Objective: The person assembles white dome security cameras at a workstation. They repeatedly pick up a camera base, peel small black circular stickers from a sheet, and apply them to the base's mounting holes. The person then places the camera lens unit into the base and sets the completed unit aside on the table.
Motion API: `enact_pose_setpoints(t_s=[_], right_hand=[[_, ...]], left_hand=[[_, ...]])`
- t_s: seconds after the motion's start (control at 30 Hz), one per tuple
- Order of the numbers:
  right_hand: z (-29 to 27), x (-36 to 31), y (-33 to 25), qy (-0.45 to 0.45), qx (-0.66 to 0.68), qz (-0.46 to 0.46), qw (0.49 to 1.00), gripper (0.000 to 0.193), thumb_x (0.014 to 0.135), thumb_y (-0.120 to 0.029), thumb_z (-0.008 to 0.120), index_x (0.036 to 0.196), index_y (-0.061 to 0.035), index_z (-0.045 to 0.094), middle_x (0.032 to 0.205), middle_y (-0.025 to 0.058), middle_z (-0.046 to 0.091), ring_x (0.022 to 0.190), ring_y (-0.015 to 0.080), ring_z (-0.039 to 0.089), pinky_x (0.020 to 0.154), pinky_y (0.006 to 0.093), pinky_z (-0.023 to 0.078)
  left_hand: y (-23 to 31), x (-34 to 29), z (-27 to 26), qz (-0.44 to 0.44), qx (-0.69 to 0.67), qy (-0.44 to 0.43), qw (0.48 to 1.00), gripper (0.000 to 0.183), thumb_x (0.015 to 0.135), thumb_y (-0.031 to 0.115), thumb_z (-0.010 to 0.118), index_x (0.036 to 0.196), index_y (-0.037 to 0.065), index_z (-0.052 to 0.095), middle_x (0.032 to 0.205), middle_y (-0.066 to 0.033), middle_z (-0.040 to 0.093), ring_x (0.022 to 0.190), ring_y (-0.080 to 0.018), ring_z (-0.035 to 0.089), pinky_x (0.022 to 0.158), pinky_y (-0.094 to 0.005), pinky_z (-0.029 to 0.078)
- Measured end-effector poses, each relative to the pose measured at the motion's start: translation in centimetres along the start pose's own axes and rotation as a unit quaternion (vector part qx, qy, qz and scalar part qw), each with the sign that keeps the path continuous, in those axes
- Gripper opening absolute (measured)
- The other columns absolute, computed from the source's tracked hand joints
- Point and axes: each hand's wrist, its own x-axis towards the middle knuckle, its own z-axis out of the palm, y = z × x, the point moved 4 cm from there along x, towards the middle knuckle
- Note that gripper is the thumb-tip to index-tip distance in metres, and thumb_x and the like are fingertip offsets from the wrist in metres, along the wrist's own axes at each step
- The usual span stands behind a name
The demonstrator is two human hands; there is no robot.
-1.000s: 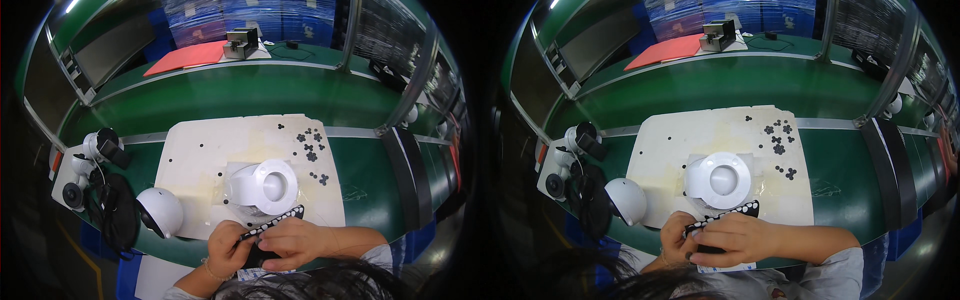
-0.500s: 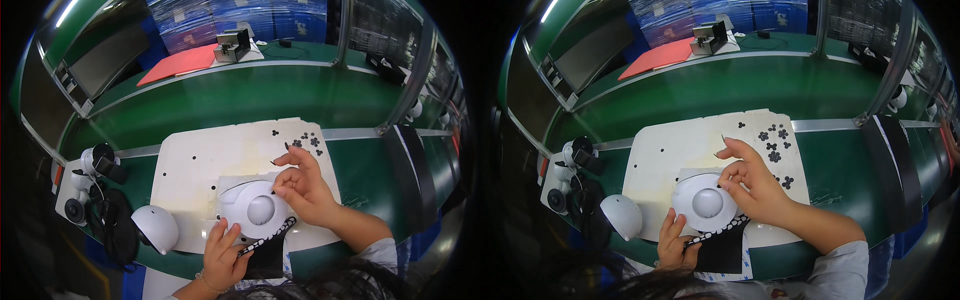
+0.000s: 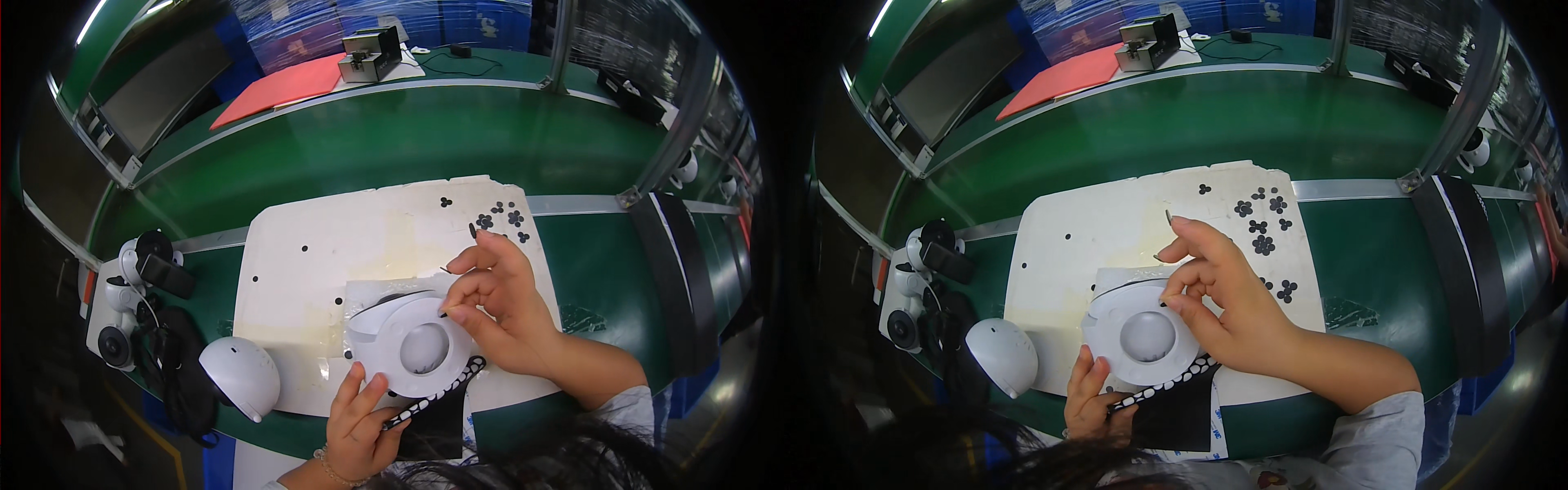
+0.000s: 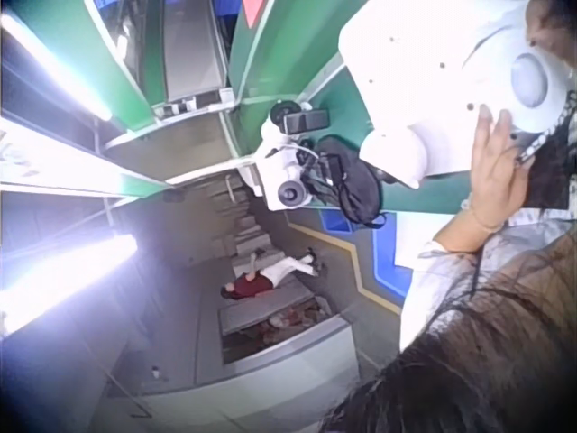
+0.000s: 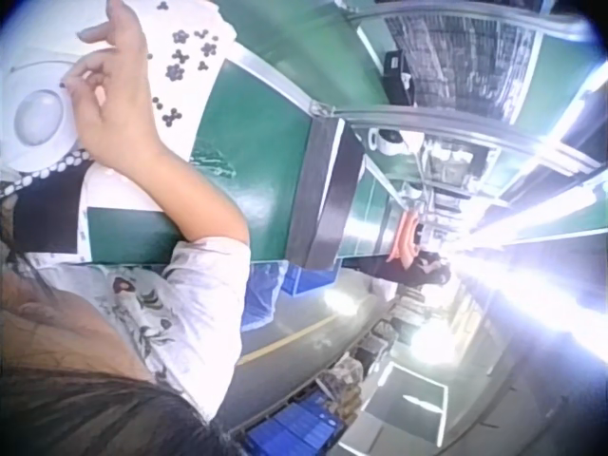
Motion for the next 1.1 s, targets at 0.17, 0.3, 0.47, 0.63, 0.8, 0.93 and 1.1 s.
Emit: enact_pose_setpoints(t_s=[0.17, 0.3, 0.47, 0.63, 0.8, 0.93, 1.1], right_hand=[[0.1, 0.0, -0.1, 0.005, 0.014, 0.015, 1.0, 0.064, 0.079, 0.01, 0.048, 0.132, -0.0046, 0.015, 0.106, 0.0154, 0.042, 0.082, 0.0116, 0.053, 0.07, 0.0236, 0.043], [0.1, -0.1, -0.2, -0.013, -0.079, -0.003, 0.997, 0.069, 0.077, 0.01, 0.051, 0.132, -0.011, 0.014, 0.104, 0.014, 0.043, 0.082, 0.0153, 0.054, 0.073, 0.0275, 0.044], [0.7, -0.9, -1.6, -0.021, -0.342, -0.169, 0.924, 0.043, 0.074, 0.006, 0.056, 0.114, -0.0044, 0.043, 0.096, 0.0122, 0.054, 0.079, 0.0239, 0.056, 0.068, 0.0279, 0.044], [0.9, 0.1, -3.3, 0.01, -0.386, -0.168, 0.907, 0.044, 0.072, 0.004, 0.058, 0.113, -0.0056, 0.044, 0.095, 0.0076, 0.055, 0.088, 0.0243, 0.054, 0.077, 0.0344, 0.04], [2.7, 1.7, -1.6, -0.093, -0.19, -0.046, 0.976, 0.057, 0.078, 0.007, 0.051, 0.125, -0.0047, 0.021, 0.081, 0.0068, 0.052, 0.092, 0.0207, 0.052, 0.087, 0.0354, 0.036], [3.2, 1.7, -1.0, -0.069, -0.118, 0.012, 0.991, 0.05, 0.078, 0.003, 0.052, 0.123, -0.0016, 0.03, 0.083, 0.0061, 0.053, 0.093, 0.0243, 0.053, 0.091, 0.0355, 0.03], [3.5, 1.7, -0.8, -0.065, -0.089, -0.001, 0.994, 0.048, 0.078, 0.004, 0.051, 0.12, -0.0009, 0.031, 0.082, 0.0059, 0.053, 0.094, 0.0236, 0.053, 0.091, 0.0352, 0.03]], left_hand=[[0.1, 0.0, 0.1, -0.002, -0.014, 0.014, 1.0, 0.018, 0.072, 0.015, 0.068, 0.072, 0.002, 0.056, 0.118, -0.0165, 0.05, 0.117, -0.0394, 0.038, 0.096, -0.0437, 0.034], [0.0, -0.1, 0.1, -0.001, -0.021, 0.018, 1.0, 0.019, 0.073, 0.016, 0.067, 0.072, 0.001, 0.056, 0.118, -0.0169, 0.05, 0.118, -0.0391, 0.038, 0.096, -0.0431, 0.034], [0.3, 0.1, 0.0, -0.011, -0.017, 0.008, 1.0, 0.017, 0.073, 0.016, 0.067, 0.073, 0.002, 0.056, 0.119, -0.016, 0.05, 0.118, -0.039, 0.037, 0.097, -0.0432, 0.032], [0.2, 0.1, -0.1, 0.002, -0.028, -0.006, 1.0, 0.015, 0.071, 0.011, 0.065, 0.08, 0.001, 0.059, 0.121, -0.016, 0.048, 0.118, -0.0396, 0.037, 0.095, -0.0421, 0.034], [0.5, 0.5, -0.3, 0.014, -0.034, -0.019, 0.999, 0.017, 0.073, 0.012, 0.063, 0.086, 0.001, 0.059, 0.121, -0.0161, 0.047, 0.117, -0.0397, 0.038, 0.092, -0.0425, 0.036], [0.5, 0.4, -0.4, 0.012, -0.045, -0.02, 0.999, 0.019, 0.074, 0.013, 0.062, 0.089, 0.002, 0.058, 0.12, -0.0158, 0.047, 0.116, -0.0392, 0.038, 0.092, -0.043, 0.036], [0.4, 0.2, -0.3, 0.002, -0.049, -0.016, 0.999, 0.019, 0.074, 0.013, 0.063, 0.089, 0.002, 0.058, 0.12, -0.0156, 0.048, 0.116, -0.0387, 0.039, 0.092, -0.0438, 0.036]])
